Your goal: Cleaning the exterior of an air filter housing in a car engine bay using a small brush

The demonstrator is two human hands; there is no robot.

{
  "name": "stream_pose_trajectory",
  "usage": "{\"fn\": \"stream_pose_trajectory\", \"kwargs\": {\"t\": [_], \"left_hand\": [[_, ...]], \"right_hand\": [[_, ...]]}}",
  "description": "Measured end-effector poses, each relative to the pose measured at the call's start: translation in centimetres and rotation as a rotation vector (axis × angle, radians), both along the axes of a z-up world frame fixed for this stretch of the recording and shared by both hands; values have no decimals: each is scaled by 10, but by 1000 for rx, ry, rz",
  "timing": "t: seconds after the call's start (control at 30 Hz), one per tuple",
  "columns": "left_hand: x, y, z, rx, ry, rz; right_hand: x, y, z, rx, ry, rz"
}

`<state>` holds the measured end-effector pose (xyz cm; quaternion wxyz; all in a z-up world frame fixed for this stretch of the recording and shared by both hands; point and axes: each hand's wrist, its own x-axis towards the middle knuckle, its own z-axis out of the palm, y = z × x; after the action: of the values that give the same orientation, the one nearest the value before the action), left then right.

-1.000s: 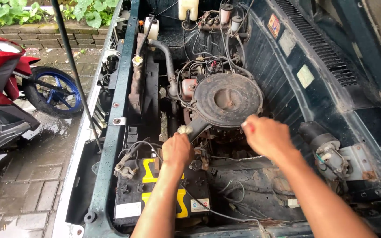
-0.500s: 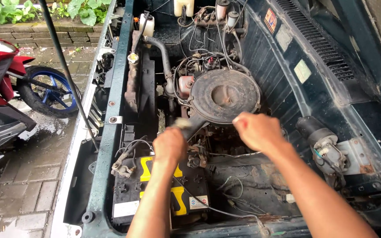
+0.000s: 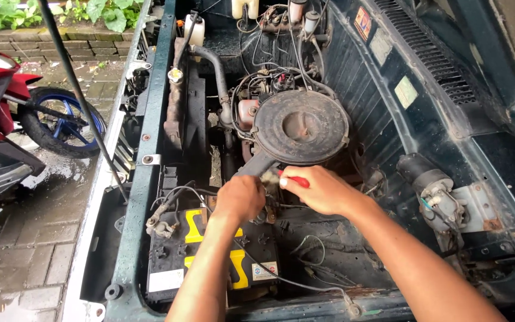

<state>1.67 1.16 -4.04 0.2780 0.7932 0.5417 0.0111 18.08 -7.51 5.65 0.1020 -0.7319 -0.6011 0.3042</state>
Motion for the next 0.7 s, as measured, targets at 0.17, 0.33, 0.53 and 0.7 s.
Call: {"fn": "stream_pose_trajectory", "kwargs": {"t": [0.17, 0.33, 0.53, 0.7], "left_hand": [[-9, 11, -16, 83, 33, 87], [-8, -3, 15, 170, -64, 109], [-8, -8, 29, 170, -183, 91], [-8, -5, 22, 167, -232, 126]], "right_hand": [[41, 10, -23, 71, -473, -62], [68, 7, -31, 302, -629, -173], [28, 2, -15, 28, 116, -59], [33, 13, 5, -1, -291, -145]]}}
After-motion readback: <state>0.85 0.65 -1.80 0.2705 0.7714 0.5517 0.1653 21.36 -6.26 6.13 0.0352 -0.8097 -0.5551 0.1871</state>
